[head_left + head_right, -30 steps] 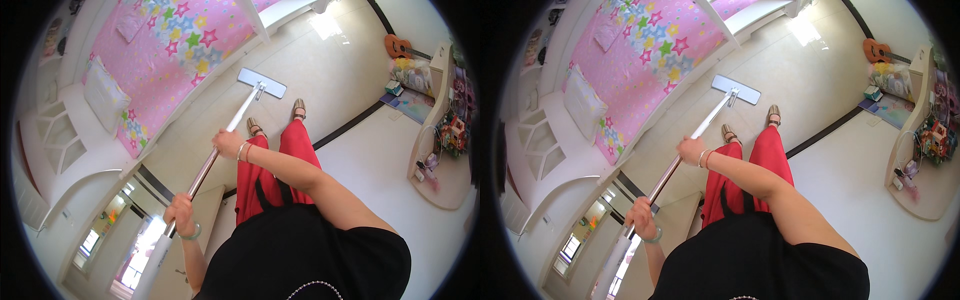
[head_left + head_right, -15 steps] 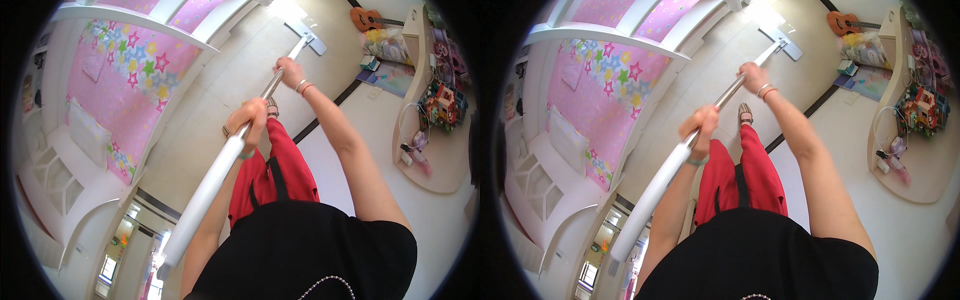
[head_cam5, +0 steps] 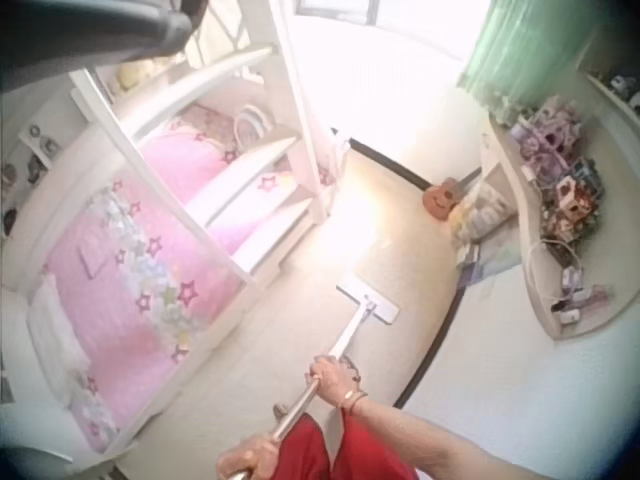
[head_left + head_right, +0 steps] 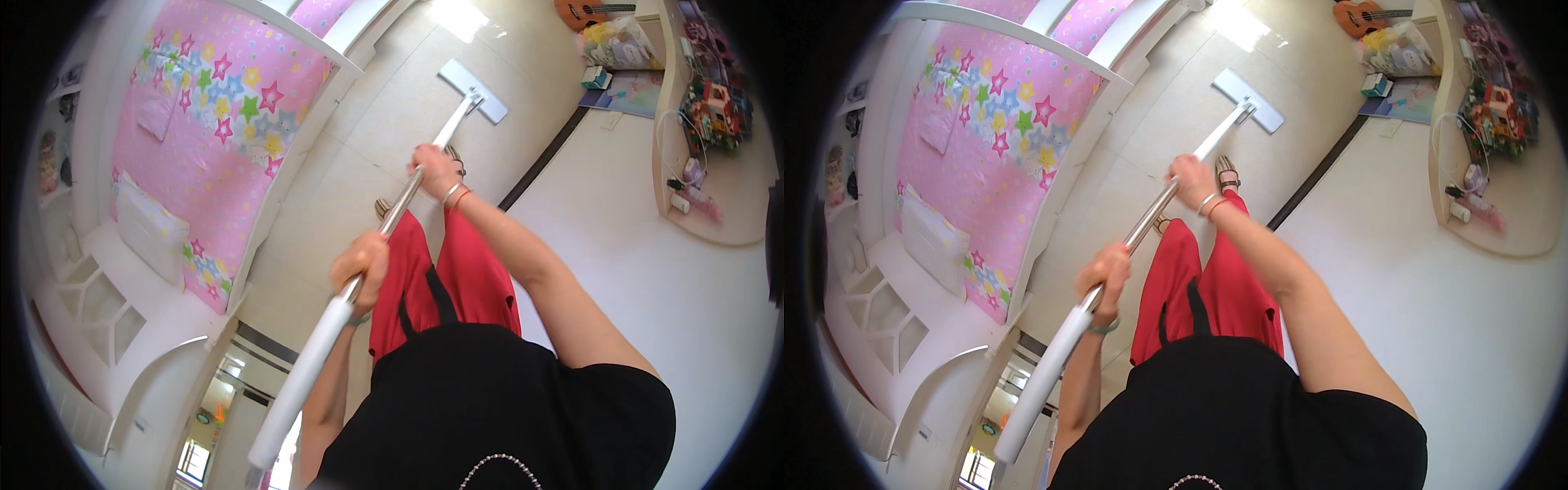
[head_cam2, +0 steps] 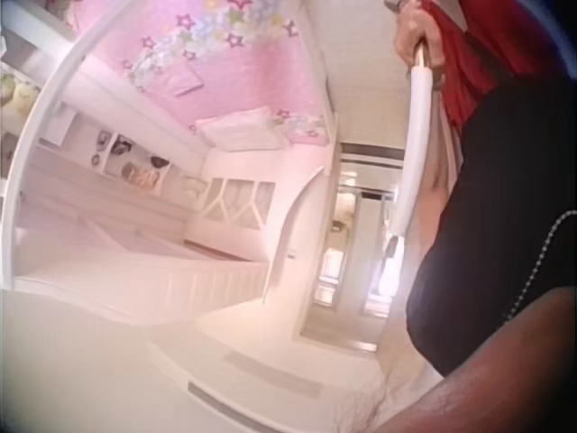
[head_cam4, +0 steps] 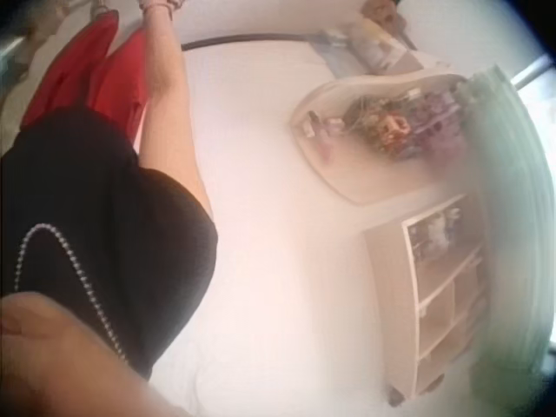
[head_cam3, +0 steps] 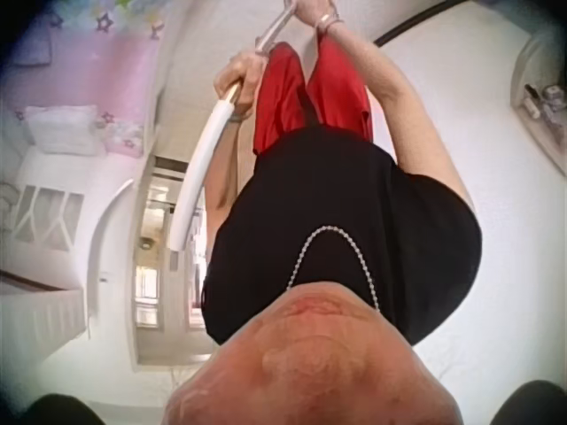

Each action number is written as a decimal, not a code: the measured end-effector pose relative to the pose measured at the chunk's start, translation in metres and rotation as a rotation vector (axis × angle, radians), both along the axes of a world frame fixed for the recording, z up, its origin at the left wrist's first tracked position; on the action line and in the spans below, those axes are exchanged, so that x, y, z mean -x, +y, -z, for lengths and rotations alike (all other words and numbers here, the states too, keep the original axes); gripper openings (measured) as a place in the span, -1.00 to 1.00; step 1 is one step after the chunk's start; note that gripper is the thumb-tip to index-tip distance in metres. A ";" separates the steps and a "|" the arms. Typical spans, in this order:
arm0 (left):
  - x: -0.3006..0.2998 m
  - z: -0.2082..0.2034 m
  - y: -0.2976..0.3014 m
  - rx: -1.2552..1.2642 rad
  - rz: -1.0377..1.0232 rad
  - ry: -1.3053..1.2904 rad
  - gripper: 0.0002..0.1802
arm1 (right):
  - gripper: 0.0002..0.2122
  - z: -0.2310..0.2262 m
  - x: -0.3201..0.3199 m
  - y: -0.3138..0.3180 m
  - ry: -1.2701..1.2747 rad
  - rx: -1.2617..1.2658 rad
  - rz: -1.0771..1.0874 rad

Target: The person mops the tiled floor of a bedroom using a flat mop. They briefly pause to move a ukulele and a charging cable out of the way before continuing to mop around the bed and other furniture.

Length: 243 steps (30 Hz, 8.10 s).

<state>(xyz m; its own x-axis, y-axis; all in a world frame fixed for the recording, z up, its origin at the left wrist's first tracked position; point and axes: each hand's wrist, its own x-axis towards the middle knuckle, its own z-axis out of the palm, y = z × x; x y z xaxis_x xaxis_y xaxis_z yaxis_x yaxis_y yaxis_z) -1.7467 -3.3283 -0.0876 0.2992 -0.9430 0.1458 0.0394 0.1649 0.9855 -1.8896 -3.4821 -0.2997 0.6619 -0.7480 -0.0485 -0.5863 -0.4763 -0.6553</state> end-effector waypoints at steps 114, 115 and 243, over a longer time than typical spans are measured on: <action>-0.031 -0.046 0.089 -0.146 0.152 -0.131 -0.74 | -0.94 -0.016 -0.016 0.112 -0.013 -0.140 -0.031; -0.042 -0.057 0.103 -0.170 0.149 -0.138 -0.73 | -0.93 -0.025 -0.032 0.130 -0.012 -0.168 -0.044; -0.019 -0.076 0.105 0.071 0.226 -0.185 -0.75 | -0.94 -0.060 -0.034 0.153 -0.256 -0.099 0.074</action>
